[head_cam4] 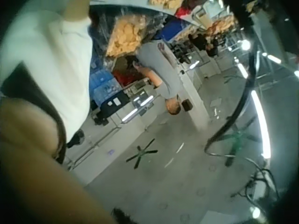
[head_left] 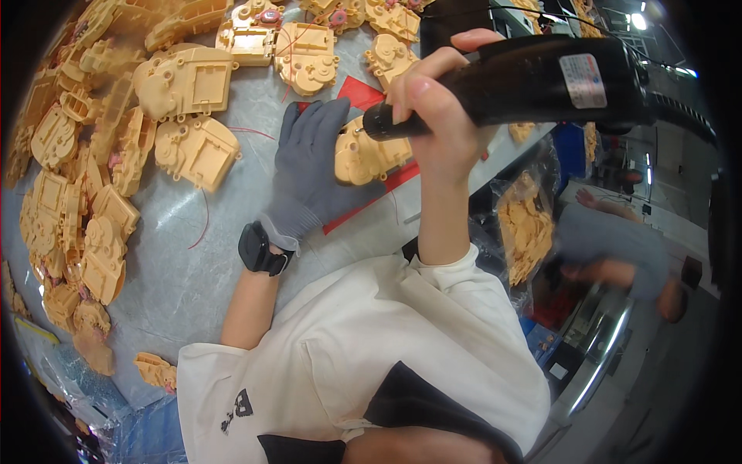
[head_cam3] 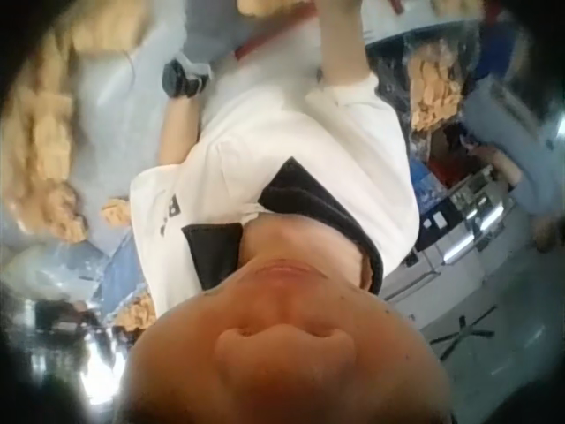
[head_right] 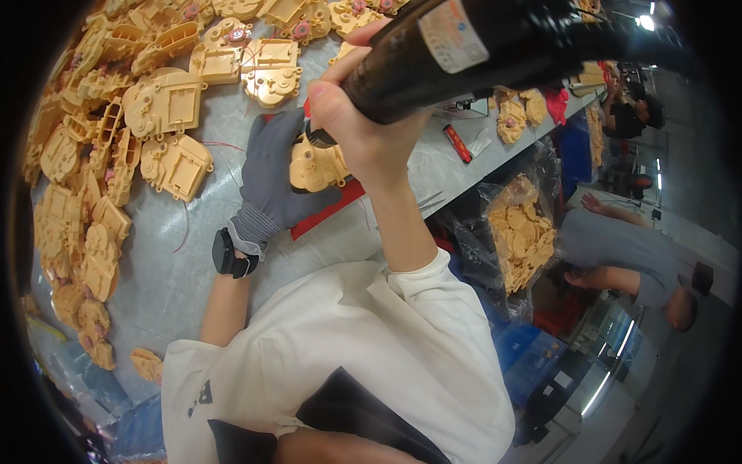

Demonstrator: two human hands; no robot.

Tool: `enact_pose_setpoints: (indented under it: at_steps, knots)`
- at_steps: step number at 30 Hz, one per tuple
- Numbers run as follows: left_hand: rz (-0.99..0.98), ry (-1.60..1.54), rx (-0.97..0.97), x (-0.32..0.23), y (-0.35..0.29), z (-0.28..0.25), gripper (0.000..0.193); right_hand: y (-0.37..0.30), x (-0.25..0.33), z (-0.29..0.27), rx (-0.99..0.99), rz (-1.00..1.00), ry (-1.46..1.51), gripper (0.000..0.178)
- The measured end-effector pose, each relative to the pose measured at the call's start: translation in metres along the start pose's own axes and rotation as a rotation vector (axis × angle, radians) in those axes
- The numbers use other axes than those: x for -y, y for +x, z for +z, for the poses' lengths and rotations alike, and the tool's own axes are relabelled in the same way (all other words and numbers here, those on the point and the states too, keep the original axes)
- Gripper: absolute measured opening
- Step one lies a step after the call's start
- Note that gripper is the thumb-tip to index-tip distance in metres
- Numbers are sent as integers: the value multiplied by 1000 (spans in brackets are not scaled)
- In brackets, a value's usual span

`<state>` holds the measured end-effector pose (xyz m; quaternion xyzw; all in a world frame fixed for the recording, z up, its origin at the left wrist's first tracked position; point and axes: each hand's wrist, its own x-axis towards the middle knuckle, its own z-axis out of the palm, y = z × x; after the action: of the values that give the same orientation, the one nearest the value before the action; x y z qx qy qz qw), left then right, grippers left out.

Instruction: The person assembles plastic toy tank components by screwing them together with an electric screwdriver at a factory workstation.

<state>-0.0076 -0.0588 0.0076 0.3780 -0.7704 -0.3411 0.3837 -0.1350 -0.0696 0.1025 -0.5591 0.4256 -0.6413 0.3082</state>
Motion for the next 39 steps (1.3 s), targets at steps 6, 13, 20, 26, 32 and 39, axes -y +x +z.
enact_pose_setpoints:
  at_steps: [6,13,20,26,32,39]
  knots:
    - [15,-3,-23,4,-3,-4,76,0,-5,8,49,-5,-29,41]
    - [31,-16,90,-6,9,1,72,2,3,7,-250,133,196,35]
    - [-45,-122,94,24,1,14,63,6,-3,28,-381,100,13,42]
    - [-87,-412,36,16,0,41,67,-3,-16,4,-629,-58,-61,56]
    - [89,-214,60,38,-7,21,51,-46,51,-27,-678,-161,65,63]
    - [-273,-423,282,18,24,-1,39,-95,96,-74,-693,17,311,51]
